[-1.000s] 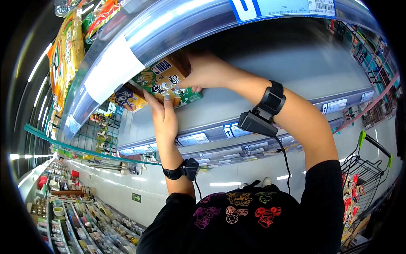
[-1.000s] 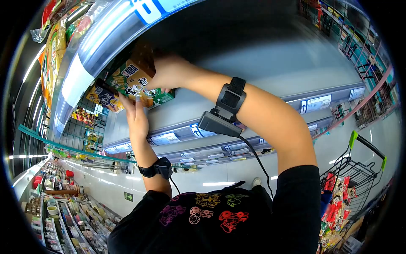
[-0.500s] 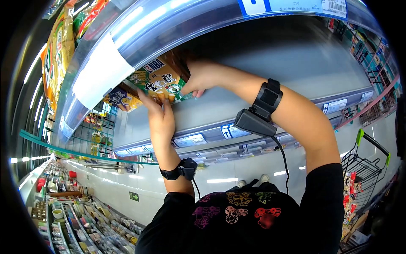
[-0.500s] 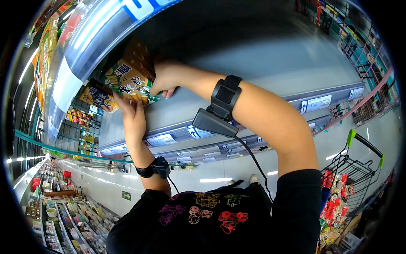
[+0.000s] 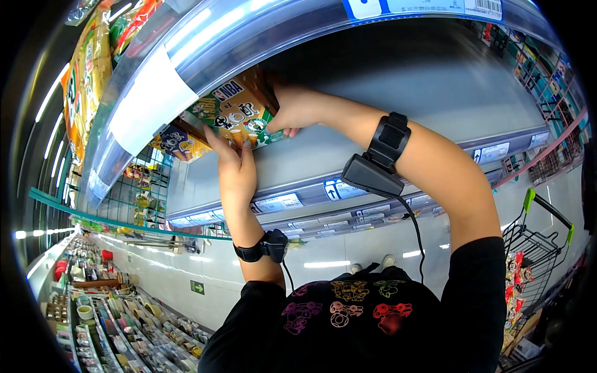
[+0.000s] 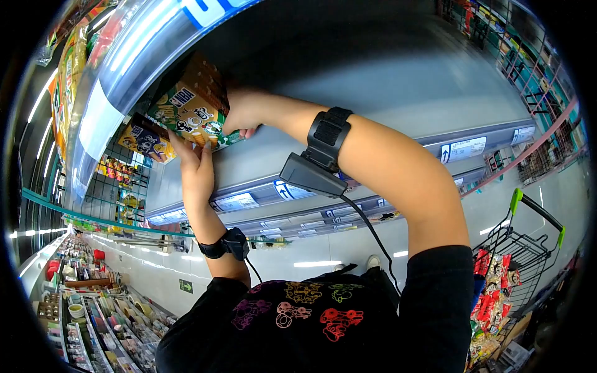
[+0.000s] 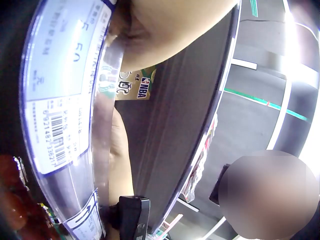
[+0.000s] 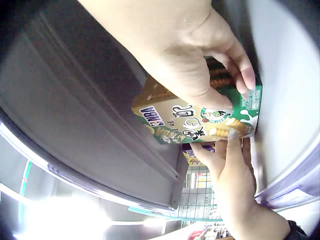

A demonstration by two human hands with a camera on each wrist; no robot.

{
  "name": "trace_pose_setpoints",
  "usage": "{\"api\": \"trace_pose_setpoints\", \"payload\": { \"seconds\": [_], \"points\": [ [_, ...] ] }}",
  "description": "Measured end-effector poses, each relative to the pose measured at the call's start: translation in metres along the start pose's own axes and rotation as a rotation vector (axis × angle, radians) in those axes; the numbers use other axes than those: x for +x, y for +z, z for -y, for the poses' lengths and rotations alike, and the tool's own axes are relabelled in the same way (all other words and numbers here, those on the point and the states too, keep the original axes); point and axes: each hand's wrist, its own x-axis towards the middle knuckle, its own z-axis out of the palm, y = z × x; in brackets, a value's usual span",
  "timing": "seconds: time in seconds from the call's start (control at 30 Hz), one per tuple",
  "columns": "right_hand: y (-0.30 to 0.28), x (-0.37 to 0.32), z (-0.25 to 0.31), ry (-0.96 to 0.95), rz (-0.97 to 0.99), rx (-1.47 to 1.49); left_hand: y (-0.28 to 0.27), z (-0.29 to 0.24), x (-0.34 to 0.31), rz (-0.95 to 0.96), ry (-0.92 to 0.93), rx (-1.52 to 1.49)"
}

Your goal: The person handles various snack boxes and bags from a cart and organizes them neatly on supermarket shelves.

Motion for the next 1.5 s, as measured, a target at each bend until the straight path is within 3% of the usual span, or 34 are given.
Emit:
{"api": "trace_pose_setpoints", "payload": {
  "seconds": [0.43,1.0,1.13,1.4,1.5],
  "points": [
    [0.001,0.002,-0.003,0.056,-0.024,0.016,0.000,-0.002,0.001,0.004,-0.003,-0.014],
    [0.002,0.006,-0.013,-0.036,-0.125,-0.047,0.001,0.001,0.000,0.002,0.027,0.046],
    [0.001,0.012,-0.017,-0.020,-0.134,-0.093,0.000,-0.006,0.001,0.038,-0.042,0.002],
    [-0.004,0.008,-0.015,0.025,-0.044,-0.052,-0.003,-0.010,0.000,0.079,-0.134,-0.020],
    [-0.009,0.002,-0.008,0.038,-0.013,-0.092,-0.001,-0.015,0.001,0.013,-0.041,-0.080]
  ]
}}
